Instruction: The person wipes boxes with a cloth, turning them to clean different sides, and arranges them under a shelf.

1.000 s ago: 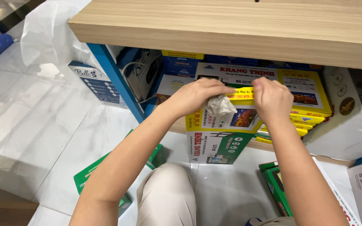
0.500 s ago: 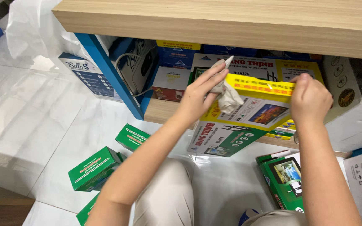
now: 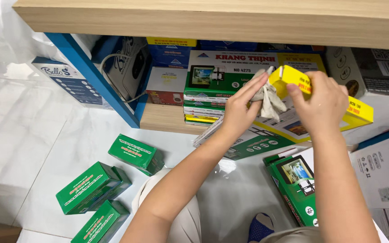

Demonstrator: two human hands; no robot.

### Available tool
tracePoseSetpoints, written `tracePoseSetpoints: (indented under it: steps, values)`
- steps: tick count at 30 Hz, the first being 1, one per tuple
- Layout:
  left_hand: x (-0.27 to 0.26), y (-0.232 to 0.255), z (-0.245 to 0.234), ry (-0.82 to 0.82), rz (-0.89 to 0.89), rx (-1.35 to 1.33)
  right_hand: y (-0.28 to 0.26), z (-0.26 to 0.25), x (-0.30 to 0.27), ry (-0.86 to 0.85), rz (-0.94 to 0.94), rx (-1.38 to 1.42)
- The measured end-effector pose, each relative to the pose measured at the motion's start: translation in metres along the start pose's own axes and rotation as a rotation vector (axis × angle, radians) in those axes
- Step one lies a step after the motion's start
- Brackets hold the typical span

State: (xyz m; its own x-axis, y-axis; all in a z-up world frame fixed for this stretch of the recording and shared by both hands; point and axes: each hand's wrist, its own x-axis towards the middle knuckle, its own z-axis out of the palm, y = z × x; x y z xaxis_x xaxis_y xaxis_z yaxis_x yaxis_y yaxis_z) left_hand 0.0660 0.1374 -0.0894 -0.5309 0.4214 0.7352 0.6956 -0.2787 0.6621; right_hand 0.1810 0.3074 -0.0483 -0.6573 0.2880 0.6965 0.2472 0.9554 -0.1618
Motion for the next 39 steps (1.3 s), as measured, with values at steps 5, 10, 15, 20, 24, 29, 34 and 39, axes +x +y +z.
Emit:
tracePoseSetpoints:
  steps: [5,10,15,20,24,29,34,39]
  values:
    - [-0.044,-0.065,0.004,-0.052,-0.055,0.155,0.05,0.01,-0.013,0.032,0.119,-0.115]
    - [-0.104,-0.176,0.006,-0.281,-0.288,0.313,0.108,0.011,-0.029,0.123,0.296,-0.027]
    - [-0.159,-0.29,0.012,-0.363,-0.36,0.409,0.174,0.026,-0.057,0.153,0.383,-0.072]
    - [-0.187,-0.347,-0.006,-0.497,-0.547,0.464,0.219,0.03,-0.079,0.158,0.465,-0.012]
    - [-0.2,-0.36,-0.006,-0.518,-0.643,0.601,0.245,0.034,-0.097,0.243,0.445,0.138]
    - [-0.187,-0.354,0.018,-0.473,-0.883,0.637,0.26,0.033,-0.104,0.241,0.505,0.033]
    - [-0.143,-0.277,0.066,-0.245,-0.478,0.281,0.204,0.012,-0.069,0.179,0.653,-0.069]
    - [-0.083,-0.148,0.093,-0.193,-0.215,0.025,0.147,0.005,-0.035,0.167,0.637,-0.149]
